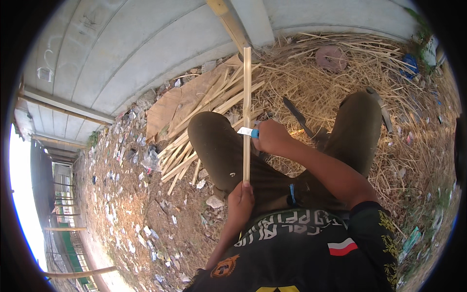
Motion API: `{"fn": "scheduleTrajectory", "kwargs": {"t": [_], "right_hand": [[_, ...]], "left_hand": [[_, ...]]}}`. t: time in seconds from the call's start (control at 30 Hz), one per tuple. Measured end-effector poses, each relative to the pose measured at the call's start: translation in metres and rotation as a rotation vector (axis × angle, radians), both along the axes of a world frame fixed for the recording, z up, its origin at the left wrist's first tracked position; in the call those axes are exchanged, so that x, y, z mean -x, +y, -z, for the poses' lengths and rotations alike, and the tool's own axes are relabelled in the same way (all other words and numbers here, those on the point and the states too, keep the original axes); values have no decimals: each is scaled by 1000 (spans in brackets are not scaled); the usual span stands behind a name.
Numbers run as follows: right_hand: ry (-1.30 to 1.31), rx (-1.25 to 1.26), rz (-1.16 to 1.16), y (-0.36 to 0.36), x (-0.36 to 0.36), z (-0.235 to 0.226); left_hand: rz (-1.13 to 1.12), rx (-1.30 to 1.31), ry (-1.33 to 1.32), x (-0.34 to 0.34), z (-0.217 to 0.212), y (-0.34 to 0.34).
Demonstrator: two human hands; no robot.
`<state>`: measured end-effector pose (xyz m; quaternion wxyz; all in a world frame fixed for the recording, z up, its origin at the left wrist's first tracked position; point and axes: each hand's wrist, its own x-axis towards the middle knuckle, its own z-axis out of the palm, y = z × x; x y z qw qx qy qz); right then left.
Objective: The person sits on the ground and uses a knife to sharpen a thin wooden stick. They hold the stick with one hand and scrape the blade along its length to create a pointed tip. The person then inspects the sharpened end of the stick.
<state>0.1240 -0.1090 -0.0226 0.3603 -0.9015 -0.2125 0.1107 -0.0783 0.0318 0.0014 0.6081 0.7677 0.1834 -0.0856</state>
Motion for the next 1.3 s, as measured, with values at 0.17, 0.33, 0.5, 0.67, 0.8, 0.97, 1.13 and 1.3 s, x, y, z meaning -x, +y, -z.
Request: {"fn": "scheduleTrajectory", "kwargs": {"t": [0.17, 0.33, 0.5, 0.67, 0.8, 0.97, 1.13, 1.3], "right_hand": [[-5, -149, 216, -24, -34, -36], [-44, -171, 343, -28, -53, -41], [-37, -67, 345, -27, -51, -41], [60, -45, 315, -13, -38, -21], [22, -111, 313, -11, -35, -18], [-7, -176, 346, -27, -52, -38], [-89, -209, 416, -30, -62, -30], [24, -37, 294, -11, -41, -18]], "left_hand": [[41, -86, -60, 5, -3, -5], [35, -56, -64, 5, -2, -6], [64, -5, -21, 7, -2, -1], [56, 128, 88, 6, -2, 7], [35, 181, 110, 5, -2, 8], [41, 385, 209, 0, -15, 11], [95, 497, 249, -2, -19, 19], [87, 617, 313, -5, -20, 24]]}}
